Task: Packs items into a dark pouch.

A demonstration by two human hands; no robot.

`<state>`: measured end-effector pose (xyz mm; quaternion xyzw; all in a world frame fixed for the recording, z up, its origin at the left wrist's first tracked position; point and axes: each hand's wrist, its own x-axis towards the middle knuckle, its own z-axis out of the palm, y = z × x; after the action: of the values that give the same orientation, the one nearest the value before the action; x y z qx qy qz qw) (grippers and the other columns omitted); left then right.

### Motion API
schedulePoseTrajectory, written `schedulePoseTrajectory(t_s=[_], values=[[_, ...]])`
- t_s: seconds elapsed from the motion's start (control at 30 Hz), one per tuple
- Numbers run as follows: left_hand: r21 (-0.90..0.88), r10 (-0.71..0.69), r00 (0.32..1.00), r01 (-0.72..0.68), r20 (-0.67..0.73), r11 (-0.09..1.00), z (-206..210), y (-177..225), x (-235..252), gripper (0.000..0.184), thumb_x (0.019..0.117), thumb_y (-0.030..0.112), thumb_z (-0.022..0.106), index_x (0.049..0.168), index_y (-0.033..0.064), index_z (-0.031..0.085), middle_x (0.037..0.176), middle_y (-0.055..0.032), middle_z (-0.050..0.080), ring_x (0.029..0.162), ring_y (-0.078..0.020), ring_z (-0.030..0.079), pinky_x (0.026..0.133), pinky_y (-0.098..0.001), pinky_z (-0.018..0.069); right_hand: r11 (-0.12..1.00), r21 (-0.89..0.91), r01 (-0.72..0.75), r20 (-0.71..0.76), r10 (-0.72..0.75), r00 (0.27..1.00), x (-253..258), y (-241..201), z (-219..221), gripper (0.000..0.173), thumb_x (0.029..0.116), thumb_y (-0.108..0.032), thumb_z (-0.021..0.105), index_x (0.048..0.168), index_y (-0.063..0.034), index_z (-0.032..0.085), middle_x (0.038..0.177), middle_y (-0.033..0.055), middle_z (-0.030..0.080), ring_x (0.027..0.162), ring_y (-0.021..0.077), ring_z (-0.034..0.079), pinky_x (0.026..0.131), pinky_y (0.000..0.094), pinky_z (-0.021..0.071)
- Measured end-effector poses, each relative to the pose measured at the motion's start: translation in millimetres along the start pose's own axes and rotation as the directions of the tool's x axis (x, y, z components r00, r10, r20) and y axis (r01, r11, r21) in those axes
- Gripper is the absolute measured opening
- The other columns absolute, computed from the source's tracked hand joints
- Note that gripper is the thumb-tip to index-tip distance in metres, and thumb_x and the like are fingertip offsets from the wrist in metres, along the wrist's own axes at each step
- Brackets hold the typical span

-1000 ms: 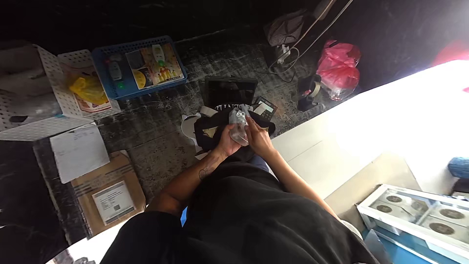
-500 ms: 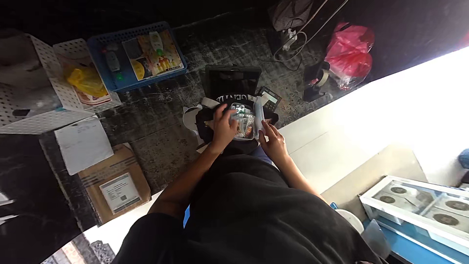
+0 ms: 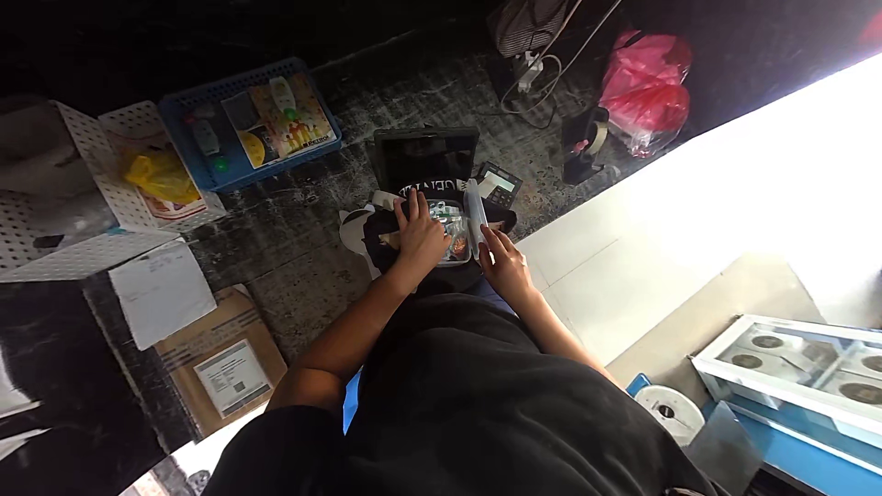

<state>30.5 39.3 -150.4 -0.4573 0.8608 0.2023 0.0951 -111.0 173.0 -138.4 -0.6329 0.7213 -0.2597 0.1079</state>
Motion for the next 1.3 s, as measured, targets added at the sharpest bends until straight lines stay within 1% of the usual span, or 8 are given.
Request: schedulePoseTrajectory(t_s=[0.27, 0.57, 0.67, 0.77, 0.87, 0.93, 1.1, 1.3], values=[[0.062, -0.128, 0.967, 0.117, 0.222, 0.991, 4, 20, 5, 0.056, 0.0974, 0.045, 0.061, 0.123, -0.0038, 0.068, 0.148, -0.0359, 0.046, 0.152, -0.0555, 0.014, 0.117, -0.0764, 0.0038, 1.000, -0.001, 0.019, 0.005, -0.019, 1.000, 2, -7, -1, 0.039, 0.0974, -0.003, 0.058, 0.134, 0.0095, 0.060, 0.120, 0.0272, 0.067, 0.098, 0.0394, 0.073, 0.083, 0.0508, 0.0607], [-0.327, -0.106, 0.991, 0.129, 0.087, 0.936, 4, -10, -15, 0.027, 0.1002, 0.023, 0.062, 0.101, -0.0015, 0.073, 0.136, -0.0283, 0.059, 0.146, -0.0497, 0.034, 0.111, -0.0701, 0.0322, 0.995, -0.004, -0.096, 0.125, 0.096, 0.987, 14, -13, -15, 0.041, 0.0986, -0.004, 0.057, 0.137, 0.0080, 0.058, 0.124, 0.0282, 0.066, 0.107, 0.0422, 0.070, 0.092, 0.0552, 0.0566], [-0.471, -0.079, 0.997, 0.064, -0.011, 0.880, -9, -11, -25, 0.029, 0.1028, 0.021, 0.061, 0.094, -0.0037, 0.072, 0.118, -0.0279, 0.066, 0.128, -0.0481, 0.052, 0.103, -0.0665, 0.0423, 0.995, -0.003, -0.104, 0.189, 0.102, 0.977, 21, -20, -19, 0.037, 0.0995, -0.008, 0.058, 0.134, 0.0064, 0.062, 0.127, 0.0270, 0.065, 0.113, 0.0412, 0.067, 0.096, 0.0557, 0.0543], [-0.617, -0.060, 0.996, 0.002, -0.073, 0.787, -34, -12, -40, 0.029, 0.1063, 0.023, 0.056, 0.102, -0.0022, 0.069, 0.092, -0.0226, 0.068, 0.089, -0.0400, 0.066, 0.081, -0.0618, 0.0509, 0.979, 0.176, -0.100, 0.123, 0.079, 0.989, 28, -27, -20, 0.033, 0.1003, -0.014, 0.058, 0.124, 0.0068, 0.067, 0.126, 0.0248, 0.065, 0.109, 0.0353, 0.068, 0.094, 0.0501, 0.0561], [-0.668, 0.008, 0.996, -0.065, -0.089, 0.741, -59, -8, -60, 0.027, 0.1079, 0.023, 0.053, 0.107, 0.0017, 0.069, 0.085, -0.0158, 0.068, 0.079, -0.0312, 0.067, 0.077, -0.0564, 0.0533, 0.866, 0.478, -0.148, 0.158, 0.081, 0.984, 45, -36, -35, 0.062, 0.0949, -0.013, 0.067, 0.150, 0.0031, 0.043, 0.139, 0.0200, 0.059, 0.112, 0.0265, 0.067, 0.091, 0.0417, 0.0580], [-0.650, 0.043, 0.991, -0.114, -0.124, 0.751, -72, -3, -74, 0.024, 0.1068, 0.022, 0.055, 0.109, 0.0035, 0.071, 0.088, -0.0147, 0.071, 0.082, -0.0298, 0.069, 0.080, -0.0556, 0.0547, 0.776, 0.602, -0.186, 0.262, 0.029, 0.965, 57, -42, -52, 0.081, 0.0874, -0.006, 0.075, 0.156, -0.0033, 0.032, 0.124, 0.0122, 0.066, 0.094, 0.0167, 0.068, 0.079, 0.0345, 0.0592], [-0.541, 0.120, 0.931, -0.301, -0.345, 0.785, -88, 8, -93, 0.018, 0.1020, 0.013, 0.060, 0.102, -0.0001, 0.072, 0.093, -0.0166, 0.071, 0.092, -0.0316, 0.069, 0.085, -0.0527, 0.0549, 0.655, 0.742, -0.140, 0.244, -0.070, 0.967, 64, -50, -70, 0.014, 0.0832, 0.005, 0.075, 0.096, 0.0001, 0.071, 0.070, 0.0009, 0.070, 0.055, 0.0033, 0.062, 0.053, 0.0208, 0.0547], [-0.328, 0.228, 0.723, -0.540, -0.652, 0.775, -78, 9, -93, 0.020, 0.0980, 0.007, 0.055, 0.097, -0.0013, 0.073, 0.090, -0.0144, 0.074, 0.096, -0.0300, 0.072, 0.098, -0.0476, 0.0532, 0.694, 0.720, -0.020, 0.107, -0.083, 0.991, 50, -68, -77, 0.003, 0.0896, 0.002, 0.068, 0.093, 0.0023, 0.069, 0.073, 0.0011, 0.073, 0.061, 0.0045, 0.069, 0.060, 0.0236, 0.0615]])
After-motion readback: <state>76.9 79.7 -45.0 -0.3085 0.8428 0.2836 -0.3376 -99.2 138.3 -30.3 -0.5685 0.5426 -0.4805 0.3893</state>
